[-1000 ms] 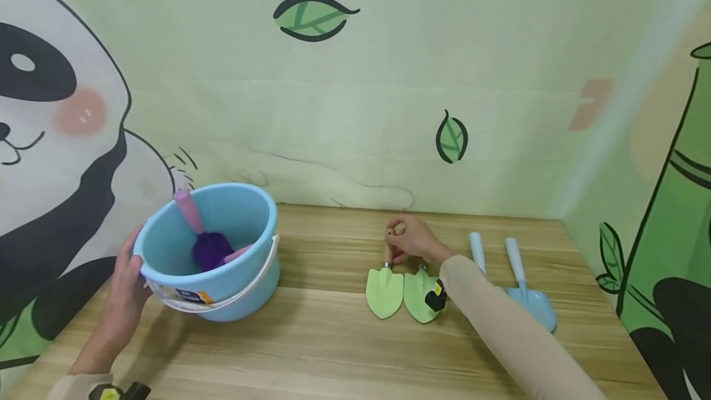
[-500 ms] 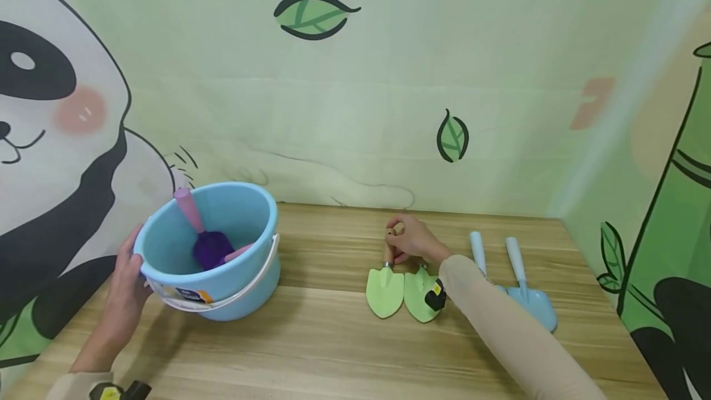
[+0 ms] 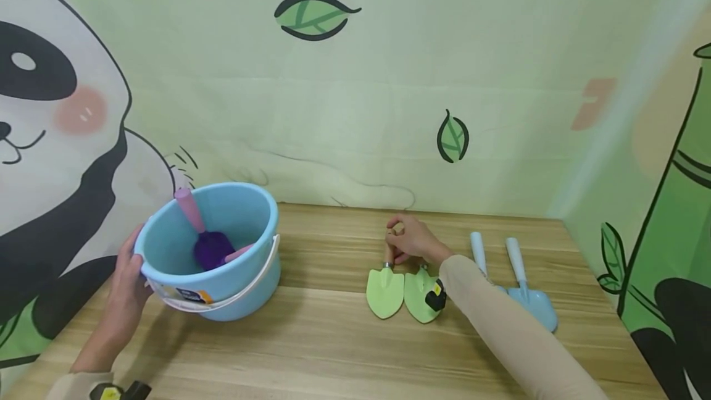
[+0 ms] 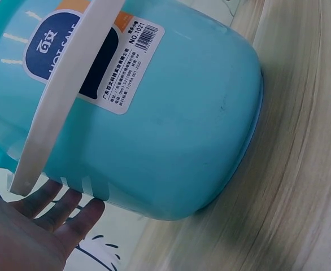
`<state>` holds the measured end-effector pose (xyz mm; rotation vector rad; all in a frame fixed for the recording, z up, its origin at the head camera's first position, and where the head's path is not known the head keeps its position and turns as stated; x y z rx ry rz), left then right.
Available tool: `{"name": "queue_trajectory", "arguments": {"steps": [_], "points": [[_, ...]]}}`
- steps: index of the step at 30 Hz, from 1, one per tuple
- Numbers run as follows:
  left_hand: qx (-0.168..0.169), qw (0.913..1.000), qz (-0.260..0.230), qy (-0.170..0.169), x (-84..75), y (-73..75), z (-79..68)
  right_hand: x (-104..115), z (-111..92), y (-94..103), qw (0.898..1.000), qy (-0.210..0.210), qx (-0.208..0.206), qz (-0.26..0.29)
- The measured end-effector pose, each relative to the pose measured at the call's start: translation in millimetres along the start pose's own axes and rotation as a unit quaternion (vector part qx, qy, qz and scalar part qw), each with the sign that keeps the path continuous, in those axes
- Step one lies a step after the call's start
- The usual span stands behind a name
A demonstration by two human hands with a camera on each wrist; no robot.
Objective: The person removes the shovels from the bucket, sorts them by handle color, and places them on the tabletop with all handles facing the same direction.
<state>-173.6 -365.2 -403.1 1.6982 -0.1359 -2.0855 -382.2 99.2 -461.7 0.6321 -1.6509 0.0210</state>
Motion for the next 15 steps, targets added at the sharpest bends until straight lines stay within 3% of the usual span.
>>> {"name": "queue_trajectory", "arguments": {"steps": [6, 15], "points": [[0.001, 1.0, 0.006, -0.004, -1.0, 1.1, -0.6, 12, -4, 4.9, 1.0, -0.002, 0.016, -0.013], [0.004, 0.9999, 0.01, -0.009, -0.6, 1.8, -1.0, 34, -15, 20.0, 0.996, 0.004, 0.015, -0.083]]}}
Point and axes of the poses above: each hand's wrist, its own z-axis towards the middle knuckle, its own y-axis out of the back of the hand, x = y × z, the point moved 6 cm from there along z, towards the middle knuckle, and after that the axes turned 10 degrees about z, right-handed, at the moved point
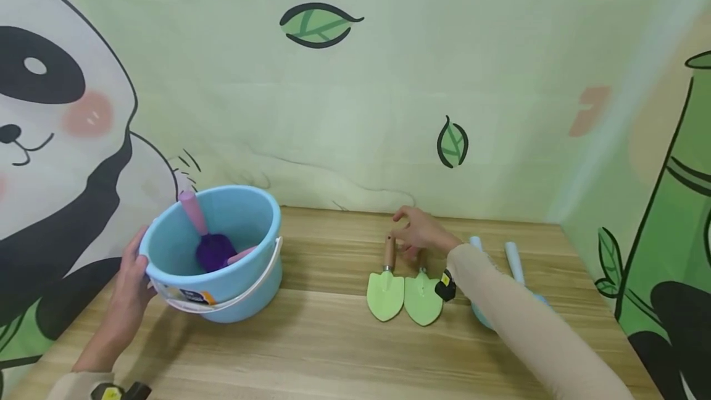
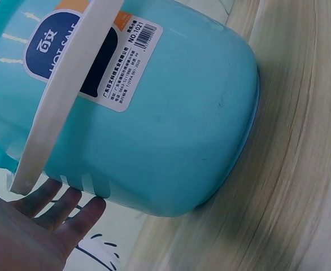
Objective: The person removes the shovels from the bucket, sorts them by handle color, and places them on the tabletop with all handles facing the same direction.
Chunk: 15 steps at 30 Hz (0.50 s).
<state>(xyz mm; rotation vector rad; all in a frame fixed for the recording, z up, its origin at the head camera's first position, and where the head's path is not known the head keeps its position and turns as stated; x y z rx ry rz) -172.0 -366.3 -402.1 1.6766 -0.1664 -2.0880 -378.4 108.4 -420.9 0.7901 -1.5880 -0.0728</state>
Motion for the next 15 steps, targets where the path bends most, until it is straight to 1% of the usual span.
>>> {"name": "queue_trajectory", "arguments": {"steps": [5, 11, 15], "points": [[0.0, 1.0, 0.002, 0.003, 3.1, 0.8, -0.4, 9, -2, 6.6, 1.0, 0.01, 0.012, -0.007], [0.001, 1.0, 0.002, 0.003, 4.1, 1.5, 0.0, 25, -5, 15.9, 0.998, 0.008, 0.034, -0.05], [0.003, 1.0, -0.003, 0.003, 4.1, 1.0, 1.6, 39, -8, 20.0, 0.995, 0.004, 0.057, -0.083]]}}
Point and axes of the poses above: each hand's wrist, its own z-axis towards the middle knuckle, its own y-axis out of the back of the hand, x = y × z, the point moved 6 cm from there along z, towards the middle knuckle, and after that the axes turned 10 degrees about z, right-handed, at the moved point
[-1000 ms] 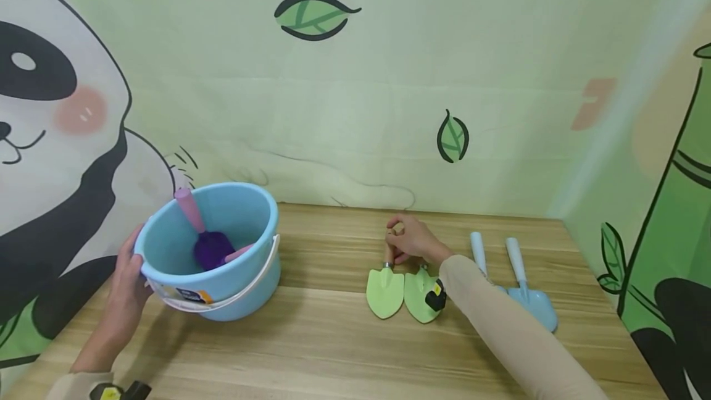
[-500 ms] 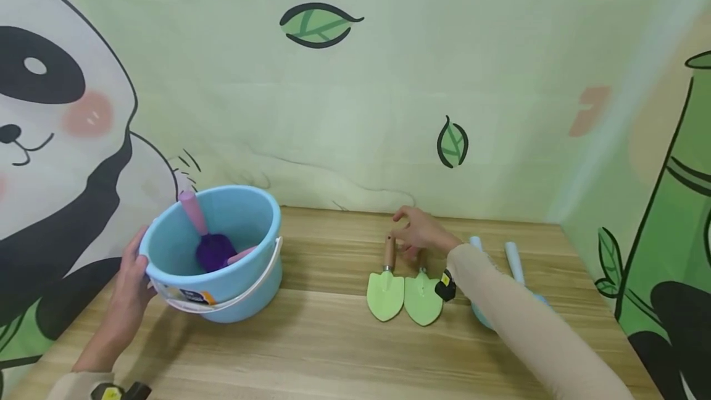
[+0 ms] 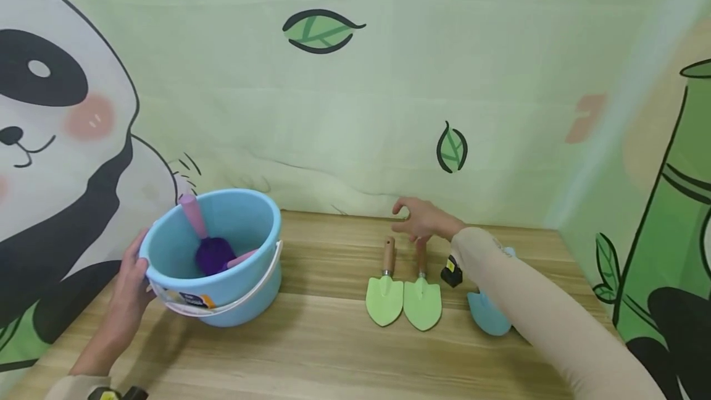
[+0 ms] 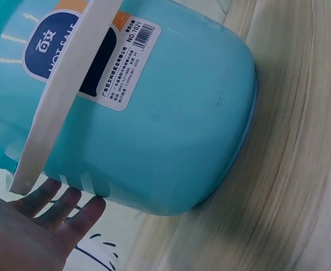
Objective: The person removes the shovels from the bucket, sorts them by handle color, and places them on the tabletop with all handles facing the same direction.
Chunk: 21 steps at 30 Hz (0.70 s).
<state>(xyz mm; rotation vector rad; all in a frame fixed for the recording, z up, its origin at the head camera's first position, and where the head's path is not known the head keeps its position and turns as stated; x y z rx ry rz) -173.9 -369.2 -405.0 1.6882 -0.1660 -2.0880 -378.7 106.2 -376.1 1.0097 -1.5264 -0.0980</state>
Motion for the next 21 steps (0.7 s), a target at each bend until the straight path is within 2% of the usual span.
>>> {"name": "queue_trajectory", "arguments": {"steps": [11, 16, 21], "points": [[0.004, 0.9999, 0.009, -0.004, -1.4, 0.2, -0.5, 53, -15, 14.7, 0.992, 0.02, 0.06, -0.108], [0.004, 1.0, 0.002, -0.006, -1.9, 0.1, 0.8, 77, -21, 20.5, 0.988, 0.023, 0.077, -0.132], [0.004, 1.0, 0.0, -0.003, -1.5, 0.1, 0.5, 99, -26, 20.7, 0.98, 0.023, 0.116, -0.159]]}}
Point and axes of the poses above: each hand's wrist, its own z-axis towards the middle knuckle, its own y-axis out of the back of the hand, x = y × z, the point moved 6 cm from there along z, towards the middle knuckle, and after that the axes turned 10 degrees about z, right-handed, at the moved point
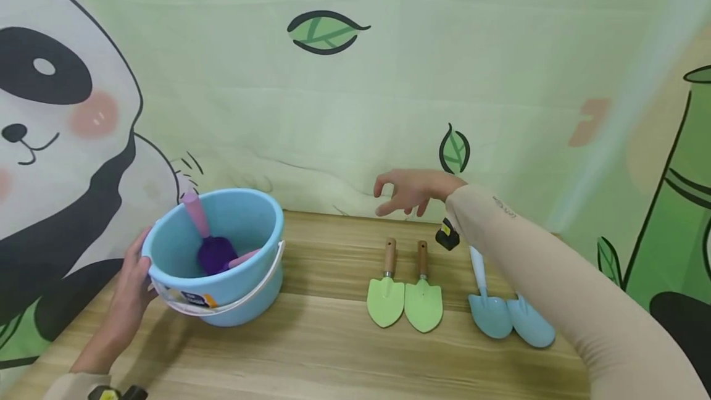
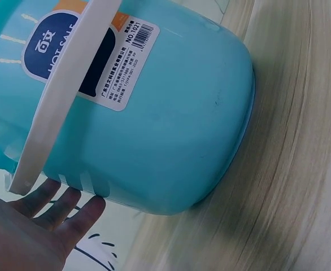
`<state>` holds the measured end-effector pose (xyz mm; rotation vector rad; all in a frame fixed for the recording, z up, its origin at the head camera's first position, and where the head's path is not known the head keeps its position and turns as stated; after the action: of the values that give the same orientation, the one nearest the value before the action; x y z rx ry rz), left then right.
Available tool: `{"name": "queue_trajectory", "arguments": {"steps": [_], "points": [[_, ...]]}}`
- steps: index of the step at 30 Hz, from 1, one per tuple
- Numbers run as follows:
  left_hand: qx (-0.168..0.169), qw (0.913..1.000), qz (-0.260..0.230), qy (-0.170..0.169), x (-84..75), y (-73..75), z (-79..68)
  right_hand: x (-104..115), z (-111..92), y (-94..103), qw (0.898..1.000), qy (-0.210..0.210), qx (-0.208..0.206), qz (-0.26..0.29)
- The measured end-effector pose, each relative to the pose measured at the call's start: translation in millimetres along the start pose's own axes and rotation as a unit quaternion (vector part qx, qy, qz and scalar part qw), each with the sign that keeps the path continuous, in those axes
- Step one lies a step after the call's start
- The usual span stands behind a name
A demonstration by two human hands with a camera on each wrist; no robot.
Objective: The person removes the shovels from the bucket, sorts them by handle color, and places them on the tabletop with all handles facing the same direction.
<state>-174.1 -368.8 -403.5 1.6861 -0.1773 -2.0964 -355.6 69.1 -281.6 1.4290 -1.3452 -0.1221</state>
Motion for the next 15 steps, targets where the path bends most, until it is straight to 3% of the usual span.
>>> {"name": "queue_trajectory", "arguments": {"steps": [5, 15], "points": [[0.001, 1.0, 0.001, -0.002, -0.7, -0.7, 0.1, 19, -1, 4.0, 0.999, 0.003, 0.037, -0.027], [-0.001, 1.0, -0.003, -0.003, -0.3, -1.4, -0.9, 52, -8, 9.3, 0.996, 0.023, 0.068, -0.046]]}}
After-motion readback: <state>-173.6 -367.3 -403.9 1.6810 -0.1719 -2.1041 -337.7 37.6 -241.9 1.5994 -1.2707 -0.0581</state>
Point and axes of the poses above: each hand's wrist, its own z-axis towards the middle knuckle, its own y-axis out of the back of the hand, x = y × z, the point moved 6 cm from there along z, towards the middle knuckle, and after that the axes turned 10 degrees about z, right-handed, at the moved point
